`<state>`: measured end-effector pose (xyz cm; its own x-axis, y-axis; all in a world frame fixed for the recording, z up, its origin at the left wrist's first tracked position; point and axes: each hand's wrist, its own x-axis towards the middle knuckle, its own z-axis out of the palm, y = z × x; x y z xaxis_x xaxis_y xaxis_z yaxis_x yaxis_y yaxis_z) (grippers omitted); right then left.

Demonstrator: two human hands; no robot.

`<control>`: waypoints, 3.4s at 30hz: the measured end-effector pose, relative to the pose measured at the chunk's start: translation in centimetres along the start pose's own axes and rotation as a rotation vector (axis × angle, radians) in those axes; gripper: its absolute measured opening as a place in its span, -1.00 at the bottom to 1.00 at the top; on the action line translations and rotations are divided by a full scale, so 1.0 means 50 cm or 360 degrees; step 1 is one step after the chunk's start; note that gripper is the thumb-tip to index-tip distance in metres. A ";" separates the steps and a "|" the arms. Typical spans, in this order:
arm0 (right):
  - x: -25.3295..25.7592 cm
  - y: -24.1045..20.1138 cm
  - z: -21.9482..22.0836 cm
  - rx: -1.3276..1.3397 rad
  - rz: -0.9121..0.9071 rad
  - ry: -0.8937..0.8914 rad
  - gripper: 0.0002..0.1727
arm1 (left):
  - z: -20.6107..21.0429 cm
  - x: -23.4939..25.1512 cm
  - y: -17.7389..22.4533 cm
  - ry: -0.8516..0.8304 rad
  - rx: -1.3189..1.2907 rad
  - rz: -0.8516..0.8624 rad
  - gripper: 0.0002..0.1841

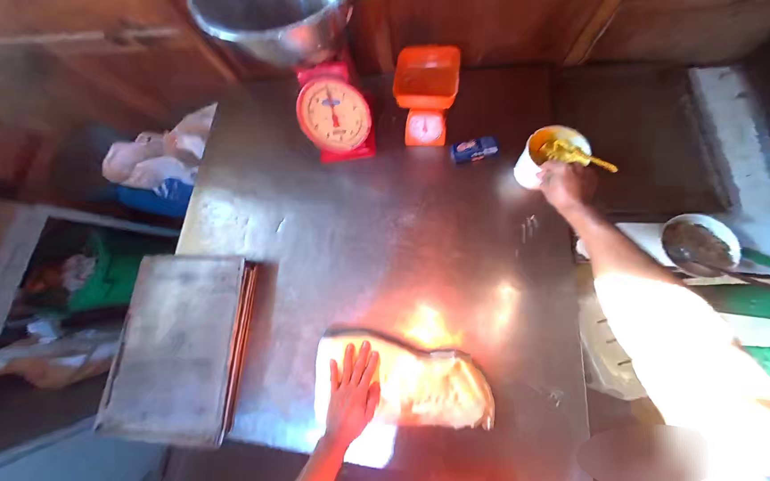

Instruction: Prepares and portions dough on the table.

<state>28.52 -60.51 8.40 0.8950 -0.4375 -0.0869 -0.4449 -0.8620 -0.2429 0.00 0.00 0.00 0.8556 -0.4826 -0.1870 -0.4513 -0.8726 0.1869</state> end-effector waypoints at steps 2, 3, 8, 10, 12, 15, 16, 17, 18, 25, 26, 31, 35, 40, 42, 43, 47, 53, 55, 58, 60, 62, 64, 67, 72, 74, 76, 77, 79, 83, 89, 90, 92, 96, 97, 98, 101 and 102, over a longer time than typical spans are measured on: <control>-0.005 0.021 -0.010 0.0189 -0.0143 0.0033 -0.65 | -0.060 0.005 -0.008 -0.0187 -0.0483 0.0009 -0.34; -0.028 0.022 -0.018 0.0268 -0.0162 0.0068 -0.61 | -0.090 0.002 -0.015 -0.0211 -0.0750 -0.0002 -0.34; -0.329 -0.172 -0.039 0.0489 -0.0325 0.0213 -0.43 | -0.200 -0.035 -0.099 0.0190 -0.1283 -0.0195 -0.43; -0.551 -0.296 0.058 0.0590 -0.0489 0.0140 -0.46 | -0.183 -0.062 -0.153 0.0279 -0.1218 -0.0274 -0.52; -0.786 -0.422 0.203 0.0697 -0.0598 -0.0200 -0.41 | -0.160 -0.089 -0.197 0.0271 -0.1191 -0.0262 -0.57; -1.078 -0.598 0.385 0.0596 -0.1037 -0.0447 -0.25 | -0.146 -0.161 -0.244 0.0164 -0.0941 -0.0071 -0.60; -1.140 -0.634 0.411 0.0558 -0.1170 -0.0444 -0.21 | -0.147 -0.197 -0.261 0.0134 -0.0848 0.0001 -0.61; -1.175 -0.650 0.417 0.0500 -0.1280 -0.0459 -0.21 | -0.154 -0.238 -0.280 0.0118 -0.0792 0.0041 -0.62; -1.185 -0.645 0.414 0.0471 -0.1324 -0.0416 -0.25 | -0.163 -0.284 -0.304 0.0102 -0.0776 0.0034 -0.62; -1.071 -0.348 0.329 0.0001 -0.0433 0.0012 -0.14 | -0.177 -0.637 -0.500 0.0229 -0.0733 -0.0358 -0.64; -1.066 -0.366 0.327 0.0015 -0.0294 0.0038 -0.11 | -0.183 -0.672 -0.515 0.0279 -0.0740 -0.0416 -0.64; -1.049 -0.740 0.377 0.0311 0.0087 -0.0050 0.19 | -0.188 -0.687 -0.526 0.0404 -0.0851 -0.0485 -0.60; -1.042 -0.885 0.457 0.0139 -0.0449 -0.0149 0.15 | -0.214 -0.562 -0.458 0.0314 -0.0784 -0.0077 -0.65; -1.064 -0.715 0.440 -0.0020 -0.1182 -0.0279 -0.02 | -0.239 -0.448 -0.377 0.0165 -0.0766 0.0264 -0.64; -1.124 -0.600 0.411 0.0005 -0.1293 -0.0346 -0.10 | -0.240 -0.442 -0.368 0.0148 -0.0787 0.0285 -0.63; -1.157 -0.544 0.393 0.0010 -0.1328 -0.0396 -0.12 | -0.238 -0.444 -0.367 0.0147 -0.0795 0.0276 -0.63; -1.251 -0.425 0.281 0.0555 -0.0760 -0.0479 -0.42 | -0.203 -0.453 -0.378 0.0165 -0.0849 0.0212 -0.65; -1.141 -0.371 0.275 0.1852 0.0669 -0.0433 -0.63 | -0.191 -0.380 -0.300 0.0057 -0.0809 0.0267 -0.65; -1.106 -0.357 0.256 0.1589 0.0739 -0.0555 -0.60 | -0.210 -0.335 -0.257 0.0019 -0.0791 0.0343 -0.64; -1.112 -0.356 0.203 0.1026 0.0557 -0.0568 -0.54 | -0.227 -0.289 -0.225 0.0015 -0.0832 0.0379 -0.64; -1.130 -0.365 0.218 0.0907 0.0490 -0.0413 -0.56 | -0.216 -0.276 -0.227 0.0043 -0.0862 0.0351 -0.64; -1.159 -0.433 0.238 0.0808 0.0448 -0.0353 -0.49 | -0.202 -0.284 -0.236 0.0029 -0.0843 0.0306 -0.64; -1.199 -0.544 0.261 0.0770 0.0354 -0.0534 -0.29 | -0.188 -0.302 -0.241 -0.0007 -0.0833 0.0274 -0.65; -1.266 -0.702 0.285 0.0886 -0.0057 -0.0738 -0.25 | -0.177 -0.336 -0.251 -0.0025 -0.0871 0.0277 -0.67; -1.255 -0.731 0.340 0.0827 -0.0704 -0.0391 -0.29 | -0.197 -0.395 -0.309 0.0114 -0.0872 0.0173 -0.66; -1.215 -0.632 0.389 0.0460 -0.0787 -0.0157 -0.29 | -0.201 -0.417 -0.338 0.0197 -0.0854 0.0120 -0.66; -1.203 -0.516 0.418 0.0121 -0.0975 -0.0140 -0.32 | -0.207 -0.439 -0.360 0.0246 -0.0855 0.0088 -0.66; -1.210 -0.476 0.405 0.0010 -0.1046 -0.0221 -0.34 | -0.215 -0.447 -0.367 0.0264 -0.0847 0.0077 -0.66; -1.224 -0.439 0.349 -0.0087 -0.1055 -0.0401 -0.34 | -0.229 -0.458 -0.373 0.0302 -0.0835 0.0046 -0.66; -1.209 -0.439 0.305 -0.0094 -0.0729 -0.0286 -0.29 | -0.212 -0.437 -0.366 0.0304 -0.0895 -0.0011 -0.65; -1.139 -0.631 0.252 -0.0066 -0.0257 -0.0904 0.02 | -0.156 -0.262 -0.243 0.0029 -0.0900 0.0047 -0.65; -1.116 -0.642 0.238 -0.0057 -0.0266 -0.0970 -0.05 | -0.153 -0.228 -0.219 0.0037 -0.0912 0.0045 -0.65; -1.068 -0.613 0.239 0.0034 -0.0409 -0.0986 -0.19 | -0.140 -0.157 -0.179 0.0131 -0.0890 -0.0039 -0.60; -0.894 -0.432 0.224 0.1002 -0.0566 -0.1012 -0.55 | -0.128 -0.031 -0.134 0.0271 -0.0808 -0.0362 -0.32; -0.827 -0.389 0.187 0.1128 -0.0453 -0.0966 -0.55 | -0.124 -0.005 -0.128 0.0292 -0.0805 -0.0426 -0.29; -0.751 -0.348 0.137 0.1126 -0.0314 -0.0868 -0.53 | -0.120 0.018 -0.119 0.0294 -0.0799 -0.0482 -0.27; -0.484 -0.229 0.006 0.0654 -0.0035 -0.0284 -0.52 | -0.110 0.063 -0.083 0.0176 -0.0813 -0.0615 -0.29; -0.391 -0.176 -0.004 0.0474 -0.0043 -0.0103 -0.44 | -0.106 0.065 -0.071 0.0131 -0.0803 -0.0631 -0.29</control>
<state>14.93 -44.44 12.44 0.9109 -0.3898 -0.1355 -0.4005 -0.7559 -0.5179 5.74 1.94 3.83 0.9586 -0.1063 -0.2641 0.0603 -0.8309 0.5532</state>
